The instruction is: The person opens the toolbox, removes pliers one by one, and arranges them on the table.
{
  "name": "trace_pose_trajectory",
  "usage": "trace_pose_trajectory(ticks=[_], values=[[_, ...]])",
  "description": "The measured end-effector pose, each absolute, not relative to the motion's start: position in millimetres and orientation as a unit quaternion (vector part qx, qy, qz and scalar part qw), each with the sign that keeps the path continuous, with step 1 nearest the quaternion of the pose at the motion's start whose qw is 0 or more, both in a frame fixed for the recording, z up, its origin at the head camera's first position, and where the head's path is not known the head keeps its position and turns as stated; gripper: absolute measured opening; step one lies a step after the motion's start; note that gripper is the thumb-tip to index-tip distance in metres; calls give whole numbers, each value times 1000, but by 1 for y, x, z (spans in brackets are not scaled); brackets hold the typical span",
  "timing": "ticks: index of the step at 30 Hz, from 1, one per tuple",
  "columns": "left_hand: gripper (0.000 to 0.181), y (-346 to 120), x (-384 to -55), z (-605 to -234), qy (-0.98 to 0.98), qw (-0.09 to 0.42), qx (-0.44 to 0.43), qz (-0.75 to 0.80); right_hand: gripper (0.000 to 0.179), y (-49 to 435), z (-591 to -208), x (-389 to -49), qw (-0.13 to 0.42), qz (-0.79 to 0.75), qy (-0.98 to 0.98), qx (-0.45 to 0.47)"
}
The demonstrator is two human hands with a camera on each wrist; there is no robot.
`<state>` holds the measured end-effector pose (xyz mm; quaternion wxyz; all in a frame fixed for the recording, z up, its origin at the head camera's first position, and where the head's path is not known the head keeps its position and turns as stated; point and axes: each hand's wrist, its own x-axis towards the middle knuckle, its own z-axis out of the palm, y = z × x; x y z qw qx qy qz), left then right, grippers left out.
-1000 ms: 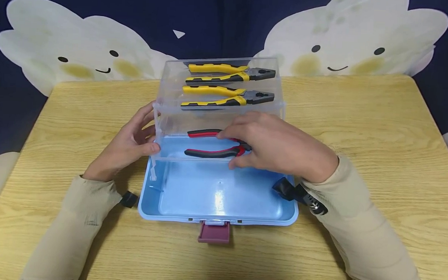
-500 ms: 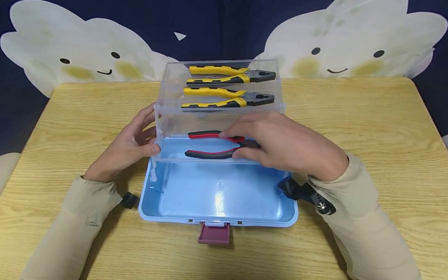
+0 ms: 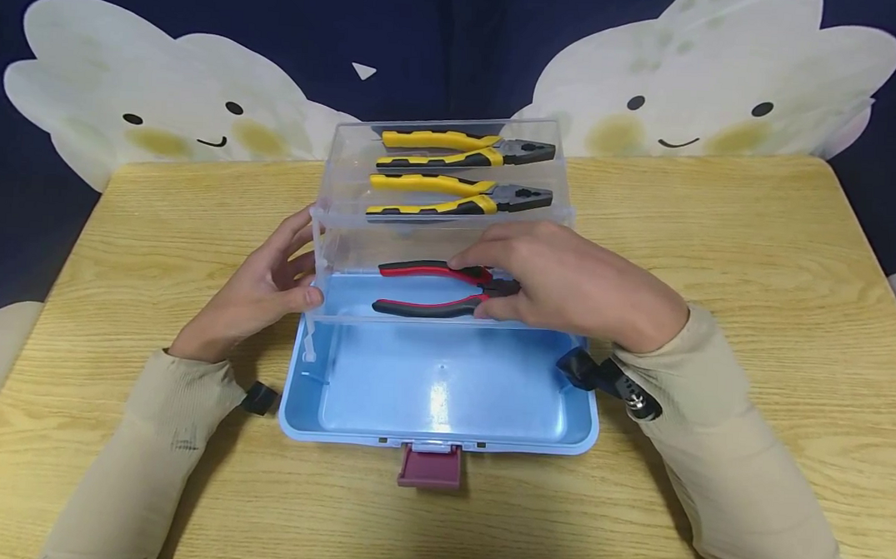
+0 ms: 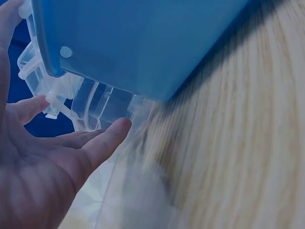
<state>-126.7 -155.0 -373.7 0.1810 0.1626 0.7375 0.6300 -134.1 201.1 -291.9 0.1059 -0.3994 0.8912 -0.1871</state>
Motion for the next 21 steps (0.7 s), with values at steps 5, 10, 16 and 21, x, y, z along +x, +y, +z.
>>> trace_pose_trajectory(ticks=[5, 10, 16, 21], values=[[95, -155, -126, -373, 738, 181, 160, 630, 45, 199, -294, -136, 113, -183, 892, -397], [95, -156, -125, -372, 737, 182, 159, 631, 48, 198, -295, -137, 122, -184, 893, -392], [95, -156, -125, -373, 733, 183, 162, 634, 46, 196, -296, -137, 118, -178, 897, -388], [94, -155, -126, -373, 734, 183, 163, 633, 48, 194, -297, -132, 74, -152, 901, -399]])
